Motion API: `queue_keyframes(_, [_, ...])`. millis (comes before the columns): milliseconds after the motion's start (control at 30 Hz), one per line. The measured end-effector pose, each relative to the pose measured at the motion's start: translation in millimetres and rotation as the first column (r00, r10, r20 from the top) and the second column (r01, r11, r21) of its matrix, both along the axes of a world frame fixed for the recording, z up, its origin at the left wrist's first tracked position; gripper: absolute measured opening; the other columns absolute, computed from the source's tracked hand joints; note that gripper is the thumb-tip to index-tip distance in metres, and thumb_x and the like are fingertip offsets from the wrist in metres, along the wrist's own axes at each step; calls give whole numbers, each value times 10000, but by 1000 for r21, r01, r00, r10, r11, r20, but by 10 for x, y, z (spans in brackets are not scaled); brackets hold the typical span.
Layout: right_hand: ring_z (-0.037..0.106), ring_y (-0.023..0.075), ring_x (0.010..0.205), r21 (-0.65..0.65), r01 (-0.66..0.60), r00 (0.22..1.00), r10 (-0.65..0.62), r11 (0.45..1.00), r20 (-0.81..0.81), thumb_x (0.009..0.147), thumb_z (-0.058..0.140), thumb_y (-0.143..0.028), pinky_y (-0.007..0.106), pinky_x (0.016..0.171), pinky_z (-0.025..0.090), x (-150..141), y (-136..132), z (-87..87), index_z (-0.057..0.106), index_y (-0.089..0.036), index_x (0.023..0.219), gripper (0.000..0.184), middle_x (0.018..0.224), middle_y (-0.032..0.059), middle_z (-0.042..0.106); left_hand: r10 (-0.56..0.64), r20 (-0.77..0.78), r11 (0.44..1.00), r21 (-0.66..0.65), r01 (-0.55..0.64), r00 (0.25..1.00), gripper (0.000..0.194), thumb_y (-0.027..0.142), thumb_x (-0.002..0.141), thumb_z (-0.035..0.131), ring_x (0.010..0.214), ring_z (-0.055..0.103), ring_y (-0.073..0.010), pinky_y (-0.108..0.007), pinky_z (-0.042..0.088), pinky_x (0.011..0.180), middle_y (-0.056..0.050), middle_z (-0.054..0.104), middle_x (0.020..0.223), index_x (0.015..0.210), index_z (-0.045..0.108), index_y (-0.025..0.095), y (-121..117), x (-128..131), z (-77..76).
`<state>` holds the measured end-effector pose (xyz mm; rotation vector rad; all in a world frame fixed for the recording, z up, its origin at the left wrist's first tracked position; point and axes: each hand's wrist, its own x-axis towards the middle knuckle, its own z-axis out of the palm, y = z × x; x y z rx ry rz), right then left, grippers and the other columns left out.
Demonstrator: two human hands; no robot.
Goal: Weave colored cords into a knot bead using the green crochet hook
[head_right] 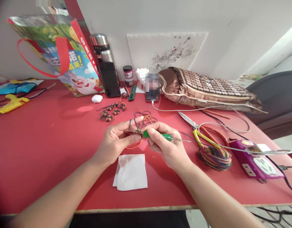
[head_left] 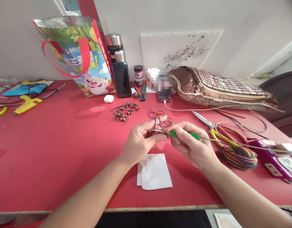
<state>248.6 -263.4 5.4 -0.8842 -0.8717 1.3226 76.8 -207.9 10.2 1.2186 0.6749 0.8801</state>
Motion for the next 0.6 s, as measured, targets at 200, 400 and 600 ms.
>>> queue_keyframes(200, [323, 71, 478, -11, -6, 1000, 6, 1000, 29, 839, 865, -441, 224, 438, 199, 26, 16, -30, 794, -178, 836, 273, 556, -27, 491, -13, -85, 994, 106, 22, 996, 421, 339, 778, 914, 959, 769, -223, -318, 624, 856, -48, 845, 1028, 1178, 838, 234, 42, -55, 44])
queue_keyframes(400, [327, 66, 478, -2, 4, 999, -4, 1000, 36, 856, 856, -443, 212, 432, 222, 7, 8, -55, 794, -182, 846, 269, 562, -34, 487, -4, -22, 1000, 15, 4, 1000, 416, 316, 726, 950, 865, 787, -215, -306, 637, 792, -36, 844, 922, 1124, 856, 237, 58, -31, 33])
queue_keyframes(600, [422, 67, 477, 70, 94, 996, -94, 993, -8, 892, 833, -418, 201, 431, 286, -79, -22, -52, 808, -207, 894, 213, 606, -28, 538, 76, 50, 989, -131, -68, 996, 496, 287, 714, 957, 722, 707, -134, -225, 534, 640, -18, 816, 826, 1196, 839, 272, -8, 21, 20])
